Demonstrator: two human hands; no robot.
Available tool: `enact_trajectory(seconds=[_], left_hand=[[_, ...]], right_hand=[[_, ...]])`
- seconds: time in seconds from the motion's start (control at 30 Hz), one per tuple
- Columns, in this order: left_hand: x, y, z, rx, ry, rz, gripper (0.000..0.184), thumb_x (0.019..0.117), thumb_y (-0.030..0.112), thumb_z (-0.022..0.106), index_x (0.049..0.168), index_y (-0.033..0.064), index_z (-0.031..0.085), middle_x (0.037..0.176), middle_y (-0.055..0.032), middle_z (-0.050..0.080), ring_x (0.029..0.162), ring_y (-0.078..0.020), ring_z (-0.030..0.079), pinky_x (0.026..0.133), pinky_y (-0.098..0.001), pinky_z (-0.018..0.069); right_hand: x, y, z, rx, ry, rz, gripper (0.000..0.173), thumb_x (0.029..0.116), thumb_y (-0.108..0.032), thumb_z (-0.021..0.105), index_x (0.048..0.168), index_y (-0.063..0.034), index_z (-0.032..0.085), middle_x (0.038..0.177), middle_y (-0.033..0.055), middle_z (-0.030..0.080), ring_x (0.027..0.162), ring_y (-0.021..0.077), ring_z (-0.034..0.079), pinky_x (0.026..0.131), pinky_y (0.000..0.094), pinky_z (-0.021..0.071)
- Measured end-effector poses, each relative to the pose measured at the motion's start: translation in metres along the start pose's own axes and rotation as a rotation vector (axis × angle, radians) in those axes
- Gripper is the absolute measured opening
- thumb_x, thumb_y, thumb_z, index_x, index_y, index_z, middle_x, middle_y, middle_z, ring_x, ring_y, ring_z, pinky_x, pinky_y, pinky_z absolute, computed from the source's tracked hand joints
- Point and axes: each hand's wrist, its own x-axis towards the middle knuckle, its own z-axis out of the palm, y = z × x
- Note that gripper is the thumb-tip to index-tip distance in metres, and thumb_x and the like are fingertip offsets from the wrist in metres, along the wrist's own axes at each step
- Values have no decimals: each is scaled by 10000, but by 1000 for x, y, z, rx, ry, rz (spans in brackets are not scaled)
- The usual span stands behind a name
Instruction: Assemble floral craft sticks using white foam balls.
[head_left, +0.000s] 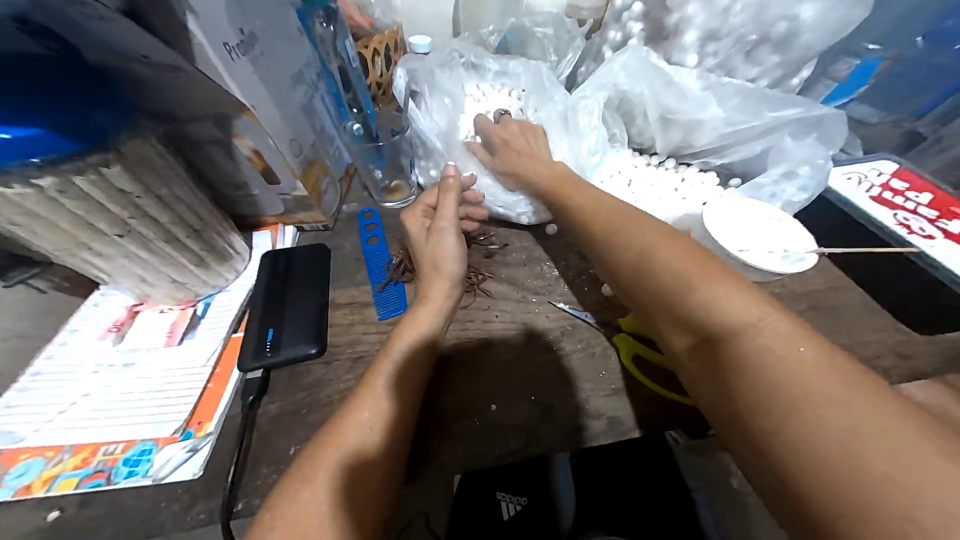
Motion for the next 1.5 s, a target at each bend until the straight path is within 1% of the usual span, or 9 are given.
enact_trajectory(seconds=[0.27,0.4,0.6,0.9,1.13,1.2,1.3,1.4,1.5], left_hand=[[-8,-9,10,311,-181,173,225,1057,140,552,1085,-35,691,940,-91,687,771,-56,638,723,-227,541],[-14,-17,20,567,-404,331,235,1047,93,539,1111,-36,724,996,-163,718,892,-211,701,832,-380,569],[-9,-19,63,964,-761,135,471,1105,201,437,1496,-61,459,1514,-304,459,1393,-439,477,1141,-558,383],[-6,-19,106,726,-763,31,398,1089,110,411,1426,-59,539,1426,-290,534,1384,-404,481,1159,-514,369],[-42,4,47,787,-780,278,411,1047,158,464,1396,-13,598,1427,-214,573,1349,-351,534,1113,-522,419],[-40,4,16,869,-648,378,286,998,135,538,1161,6,734,1122,-175,722,1056,-332,695,890,-533,548],[-14,12,-20,1041,-453,337,168,965,45,615,1021,-29,755,1035,-236,710,1035,-430,672,885,-603,519],[15,17,-29,1177,-473,231,146,951,18,646,1028,-47,752,1062,-282,685,1101,-483,622,956,-633,453],[29,10,-22,1206,-554,177,126,935,54,690,1014,-5,769,1084,-250,696,1135,-449,612,987,-601,450]], right_hand=[[22,4,-21,486,78,155,428,1080,-307,520,1196,82,654,1196,266,656,1134,374,634,985,558,471],[23,-6,-48,874,137,231,340,1101,-303,487,1073,-2,643,829,38,595,562,69,518,536,230,471],[-27,-12,-100,989,32,318,358,1118,-359,415,986,-92,614,629,-37,509,452,51,458,398,187,362],[-78,10,-85,1061,-41,230,330,1118,-307,430,916,-96,584,620,-29,551,434,39,487,389,181,402],[-100,12,-50,965,-54,83,312,1096,-254,488,898,-52,620,616,-40,571,441,7,470,424,173,399],[-108,15,-29,751,-26,-9,322,1075,-282,517,938,-30,662,673,-9,572,522,55,503,511,252,450],[-121,19,5,395,34,-187,381,1050,-329,556,955,21,674,743,153,624,692,322,634,638,532,498],[-122,23,29,169,184,-336,410,1040,-350,541,901,19,654,738,191,603,630,398,638,522,544,475],[-121,25,32,119,208,-335,395,1036,-339,554,936,24,671,833,211,611,710,411,651,554,528,496]])
